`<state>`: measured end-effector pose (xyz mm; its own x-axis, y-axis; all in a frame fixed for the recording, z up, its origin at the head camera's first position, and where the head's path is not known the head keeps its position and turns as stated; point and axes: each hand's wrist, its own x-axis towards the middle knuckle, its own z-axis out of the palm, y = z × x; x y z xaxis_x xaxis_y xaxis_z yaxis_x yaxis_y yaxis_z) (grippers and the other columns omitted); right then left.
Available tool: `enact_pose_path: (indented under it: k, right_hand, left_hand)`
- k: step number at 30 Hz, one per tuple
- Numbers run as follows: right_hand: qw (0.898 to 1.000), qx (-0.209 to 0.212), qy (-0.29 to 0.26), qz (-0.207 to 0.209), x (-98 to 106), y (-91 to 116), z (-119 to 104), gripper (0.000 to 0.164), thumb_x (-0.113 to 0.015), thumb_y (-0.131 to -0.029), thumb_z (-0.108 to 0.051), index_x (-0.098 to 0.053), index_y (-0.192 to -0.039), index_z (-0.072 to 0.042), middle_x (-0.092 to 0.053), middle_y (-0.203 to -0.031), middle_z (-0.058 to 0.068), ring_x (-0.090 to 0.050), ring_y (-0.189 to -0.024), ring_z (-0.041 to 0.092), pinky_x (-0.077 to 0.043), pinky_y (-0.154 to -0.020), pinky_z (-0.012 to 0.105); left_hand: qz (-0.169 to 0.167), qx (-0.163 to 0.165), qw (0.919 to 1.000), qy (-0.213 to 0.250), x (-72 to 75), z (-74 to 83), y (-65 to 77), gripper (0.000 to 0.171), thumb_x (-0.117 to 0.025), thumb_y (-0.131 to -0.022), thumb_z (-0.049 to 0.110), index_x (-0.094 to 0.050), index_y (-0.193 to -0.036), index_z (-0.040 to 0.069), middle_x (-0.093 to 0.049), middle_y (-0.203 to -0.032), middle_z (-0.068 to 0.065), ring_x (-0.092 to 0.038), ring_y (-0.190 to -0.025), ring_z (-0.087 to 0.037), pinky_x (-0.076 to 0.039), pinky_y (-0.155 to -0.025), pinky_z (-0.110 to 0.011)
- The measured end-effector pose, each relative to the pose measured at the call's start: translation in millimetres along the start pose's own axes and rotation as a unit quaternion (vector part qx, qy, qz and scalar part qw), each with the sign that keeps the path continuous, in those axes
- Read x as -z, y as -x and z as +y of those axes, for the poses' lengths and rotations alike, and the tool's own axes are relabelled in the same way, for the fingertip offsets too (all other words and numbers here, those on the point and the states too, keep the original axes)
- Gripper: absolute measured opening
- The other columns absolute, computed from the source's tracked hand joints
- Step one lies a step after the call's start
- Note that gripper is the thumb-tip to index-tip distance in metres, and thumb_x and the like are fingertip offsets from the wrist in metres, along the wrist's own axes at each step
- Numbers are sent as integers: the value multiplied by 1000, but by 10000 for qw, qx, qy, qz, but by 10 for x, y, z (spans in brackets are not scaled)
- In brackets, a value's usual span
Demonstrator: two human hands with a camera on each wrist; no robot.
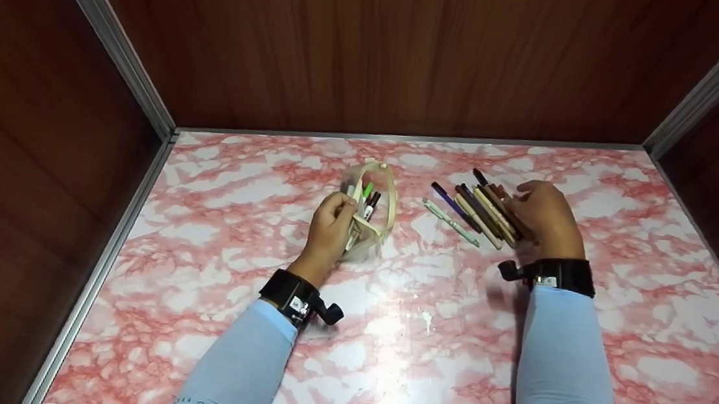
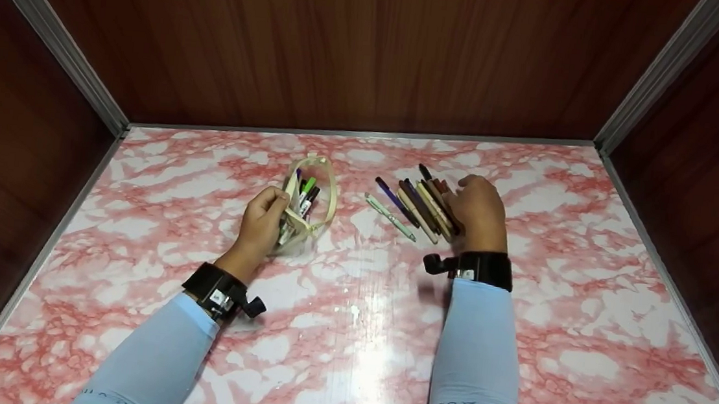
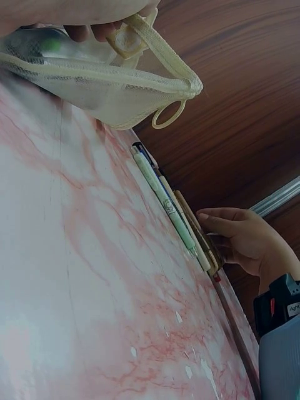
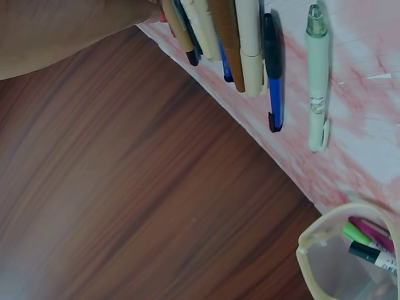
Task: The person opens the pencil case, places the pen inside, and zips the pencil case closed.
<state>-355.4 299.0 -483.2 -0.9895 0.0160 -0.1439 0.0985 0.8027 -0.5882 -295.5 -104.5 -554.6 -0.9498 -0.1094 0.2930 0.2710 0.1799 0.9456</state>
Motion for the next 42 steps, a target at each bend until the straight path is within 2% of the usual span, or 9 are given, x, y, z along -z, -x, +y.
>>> enact_pose_path:
  k: [9, 12, 17, 19, 24, 27, 31, 38, 42]
  right_hand:
    - [9999, 47, 3, -155, -41, -40, -12, 62, -66, -113, -31, -57, -157, 11, -70, -142, 36, -72, -122, 46, -56, -108, 59]
    - [9997, 37, -71, -233, -50, -46, -21, 60, -65, -113, -31, -59, -156, 10, -70, -144, 35, -74, -114, 41, -61, -95, 49]
    - [9993, 112, -223, -261, -78, -29, -26, 37, -65, -111, -24, -77, -129, 6, -79, -114, 25, -71, -84, 24, -56, -69, 32]
    - [9993, 117, -216, -290, -82, -27, -28, 30, -64, -111, -21, -80, -118, 4, -79, -99, 18, -68, -75, 21, -55, -65, 32]
    - [9993, 37, -165, -325, -78, -34, -42, 31, -59, -114, -19, -82, -115, 3, -78, -86, 10, -66, -69, 18, -53, -63, 34]
    - [9993, -39, -216, -295, -80, -30, -49, 32, -59, -115, -19, -81, -120, 4, -79, -91, 12, -68, -70, 18, -55, -62, 35]
    - [9991, -152, -323, -237, -83, -34, -40, 32, -61, -113, -19, -76, -127, 5, -78, -112, 22, -71, -80, 23, -58, -67, 36]
    - [9999, -29, -105, 6, -96, -63, -16, 39, -62, -109, -17, -69, -139, 8, -72, -131, 33, -70, -111, 42, -57, -97, 55]
    - [9997, 104, -82, 185, -82, -54, -21, 44, -61, -110, -17, -65, -146, 9, -70, -132, 36, -69, -115, 46, -55, -100, 58]
  left_hand:
    - [-43, 53, 10000, 72, 3, 5, 1, 21, -61, -112, 14, -70, -99, 0, -53, -84, 5, -52, -73, -9, -47, -69, -25]
    - [-50, 13, 10000, -8, 9, 4, 0, 21, -60, -112, 14, -70, -100, 1, -53, -86, 4, -52, -75, -10, -46, -72, -26]
    - [-30, 25, 10000, -11, 8, 13, 0, 21, -61, -112, 13, -72, -102, -1, -57, -91, 2, -54, -78, -10, -47, -73, -25]
    - [-26, 52, 10000, -9, 6, 19, 0, 21, -62, -112, 14, -72, -102, -1, -57, -91, 2, -55, -78, -10, -47, -74, -26]
    - [-4, 58, 9999, -128, 6, 19, 3, 21, -62, -112, 16, -72, -100, 2, -55, -91, 3, -54, -82, -11, -46, -79, -28]
    - [-3, 64, 9999, -148, 6, 11, 2, 21, -62, -112, 16, -72, -100, 2, -54, -90, 3, -54, -82, -12, -46, -79, -29]
    - [-31, 75, 9999, -108, 5, 3, -3, 22, -61, -113, 16, -71, -100, 1, -52, -88, 3, -53, -79, -12, -46, -77, -28]
    - [-33, 30, 10000, -89, 5, 13, -2, 22, -61, -113, 15, -71, -100, 0, -52, -87, 4, -53, -78, -12, -46, -77, -28]
    - [-16, 24, 9999, -166, 1, 24, 2, 22, -61, -112, 15, -70, -99, 0, -50, -87, 4, -52, -84, -12, -44, -81, -28]
